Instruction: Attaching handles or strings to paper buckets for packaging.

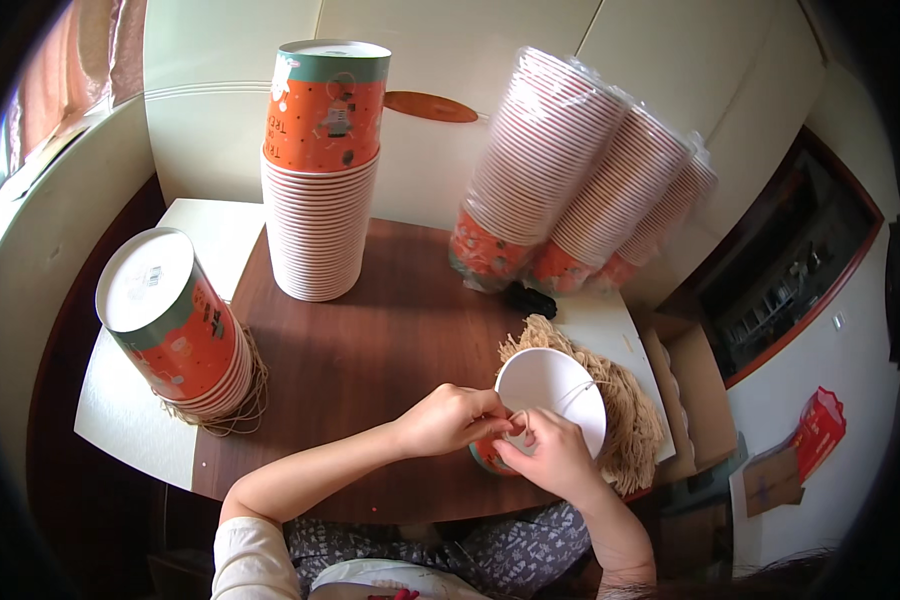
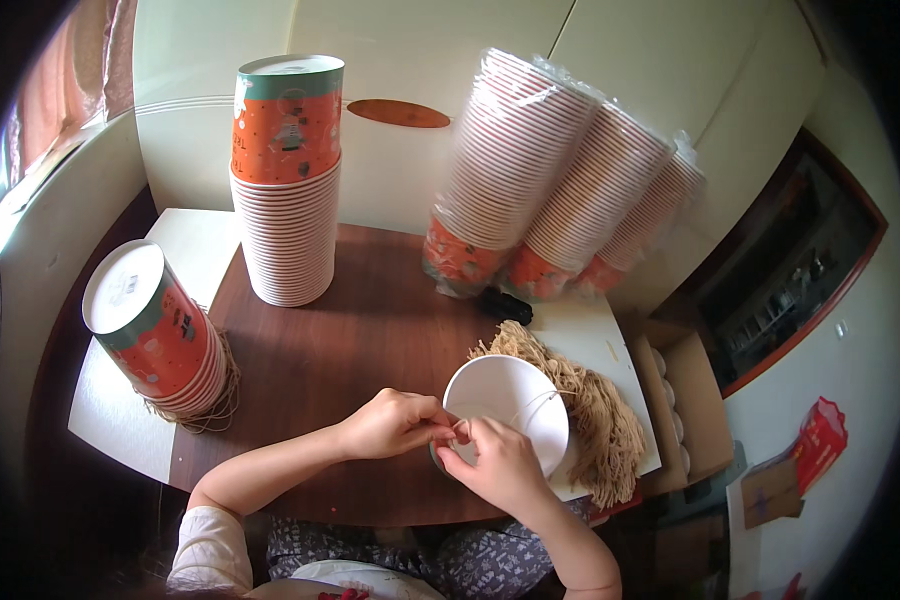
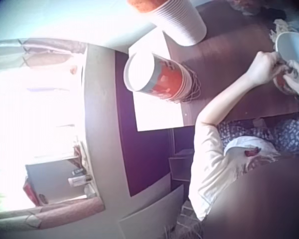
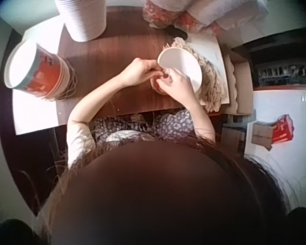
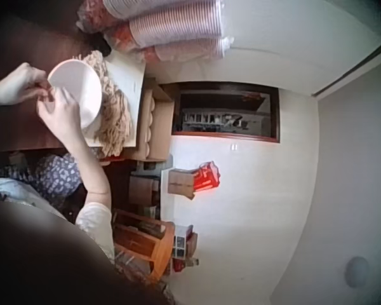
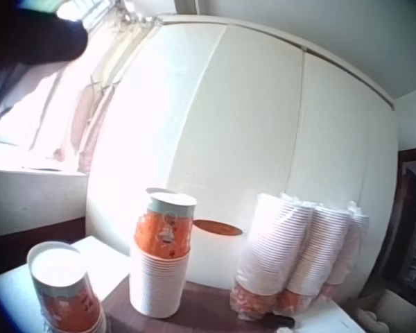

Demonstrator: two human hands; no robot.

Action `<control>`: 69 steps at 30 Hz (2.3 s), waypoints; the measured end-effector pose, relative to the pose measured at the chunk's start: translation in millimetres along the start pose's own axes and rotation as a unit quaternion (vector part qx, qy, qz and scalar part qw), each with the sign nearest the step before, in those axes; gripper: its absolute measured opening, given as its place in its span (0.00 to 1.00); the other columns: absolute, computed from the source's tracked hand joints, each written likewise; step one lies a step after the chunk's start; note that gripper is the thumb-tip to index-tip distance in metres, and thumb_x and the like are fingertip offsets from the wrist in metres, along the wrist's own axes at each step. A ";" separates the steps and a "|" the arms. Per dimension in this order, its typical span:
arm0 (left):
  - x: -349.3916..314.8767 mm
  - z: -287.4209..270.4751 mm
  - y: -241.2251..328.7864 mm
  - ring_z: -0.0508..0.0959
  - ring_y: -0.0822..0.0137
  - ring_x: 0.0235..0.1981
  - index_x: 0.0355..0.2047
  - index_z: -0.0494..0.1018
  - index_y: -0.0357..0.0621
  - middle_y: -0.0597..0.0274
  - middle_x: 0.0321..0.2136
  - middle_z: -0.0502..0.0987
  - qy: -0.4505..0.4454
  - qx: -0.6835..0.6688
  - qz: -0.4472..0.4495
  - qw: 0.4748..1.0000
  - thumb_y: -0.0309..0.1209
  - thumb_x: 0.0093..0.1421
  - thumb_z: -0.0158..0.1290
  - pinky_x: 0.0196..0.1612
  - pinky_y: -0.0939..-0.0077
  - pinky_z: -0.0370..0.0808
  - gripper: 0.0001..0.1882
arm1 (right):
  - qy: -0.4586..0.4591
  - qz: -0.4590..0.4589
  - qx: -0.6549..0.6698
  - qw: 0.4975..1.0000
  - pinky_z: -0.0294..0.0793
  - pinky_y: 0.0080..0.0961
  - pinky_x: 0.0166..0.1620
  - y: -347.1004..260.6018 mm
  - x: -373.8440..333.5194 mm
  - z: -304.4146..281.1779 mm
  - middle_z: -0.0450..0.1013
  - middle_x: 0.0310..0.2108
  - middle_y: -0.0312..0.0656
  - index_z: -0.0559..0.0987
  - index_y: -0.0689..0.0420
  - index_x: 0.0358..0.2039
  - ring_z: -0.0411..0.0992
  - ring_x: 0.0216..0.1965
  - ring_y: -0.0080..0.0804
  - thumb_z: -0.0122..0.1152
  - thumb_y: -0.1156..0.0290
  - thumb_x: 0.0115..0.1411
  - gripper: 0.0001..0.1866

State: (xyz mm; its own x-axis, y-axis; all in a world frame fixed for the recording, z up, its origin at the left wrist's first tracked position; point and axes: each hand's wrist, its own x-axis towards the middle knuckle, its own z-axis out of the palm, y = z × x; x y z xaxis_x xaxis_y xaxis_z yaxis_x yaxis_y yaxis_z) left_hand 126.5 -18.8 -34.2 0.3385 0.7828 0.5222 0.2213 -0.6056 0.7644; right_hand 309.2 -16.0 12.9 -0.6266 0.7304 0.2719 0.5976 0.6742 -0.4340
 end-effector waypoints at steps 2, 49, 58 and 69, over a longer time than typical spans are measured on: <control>0.7 1.3 -0.1 0.78 0.56 0.25 0.27 0.70 0.37 0.53 0.23 0.76 0.006 0.002 0.010 1.000 0.28 0.53 0.54 0.28 0.69 0.74 0.07 | 0.010 0.012 0.005 1.000 0.69 0.21 0.24 1.6 -3.5 5.4 0.71 0.21 0.40 0.74 0.60 0.25 0.69 0.19 0.26 0.64 0.70 0.46 0.09; 2.4 -1.9 -1.1 0.74 0.63 0.31 0.26 0.73 0.40 0.60 0.26 0.75 -0.033 -0.016 0.032 0.999 0.26 0.46 0.57 0.35 0.72 0.72 0.06 | 0.000 0.004 0.344 0.939 0.68 0.18 0.34 23.1 12.2 8.5 0.72 0.25 0.38 0.73 0.62 0.26 0.69 0.29 0.22 0.47 0.69 0.62 0.11; 3.3 -3.8 0.2 0.75 0.62 0.32 0.28 0.74 0.40 0.59 0.29 0.76 -0.038 -0.003 0.037 0.999 0.25 0.47 0.56 0.41 0.70 0.71 0.06 | 0.033 -0.025 0.310 0.950 0.69 0.18 0.33 22.3 9.5 5.2 0.72 0.24 0.39 0.73 0.61 0.26 0.70 0.28 0.23 0.49 0.69 0.61 0.10; 4.1 -2.9 -5.8 0.72 0.58 0.32 0.28 0.72 0.39 0.58 0.28 0.73 -0.073 0.044 0.079 0.993 0.27 0.54 0.52 0.37 0.67 0.69 0.04 | 0.004 -0.022 0.280 0.960 0.69 0.18 0.33 18.7 13.1 6.4 0.73 0.24 0.37 0.74 0.63 0.28 0.70 0.28 0.20 0.50 0.70 0.61 0.10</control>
State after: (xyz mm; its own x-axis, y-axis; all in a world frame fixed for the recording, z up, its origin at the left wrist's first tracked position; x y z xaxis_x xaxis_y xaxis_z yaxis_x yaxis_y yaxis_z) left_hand 123.9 -11.7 -35.4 0.5023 0.6514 0.5686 0.2312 -0.7348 0.6376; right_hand 308.9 5.5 2.9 -0.6398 0.7046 0.3069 0.2063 0.5422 -0.8146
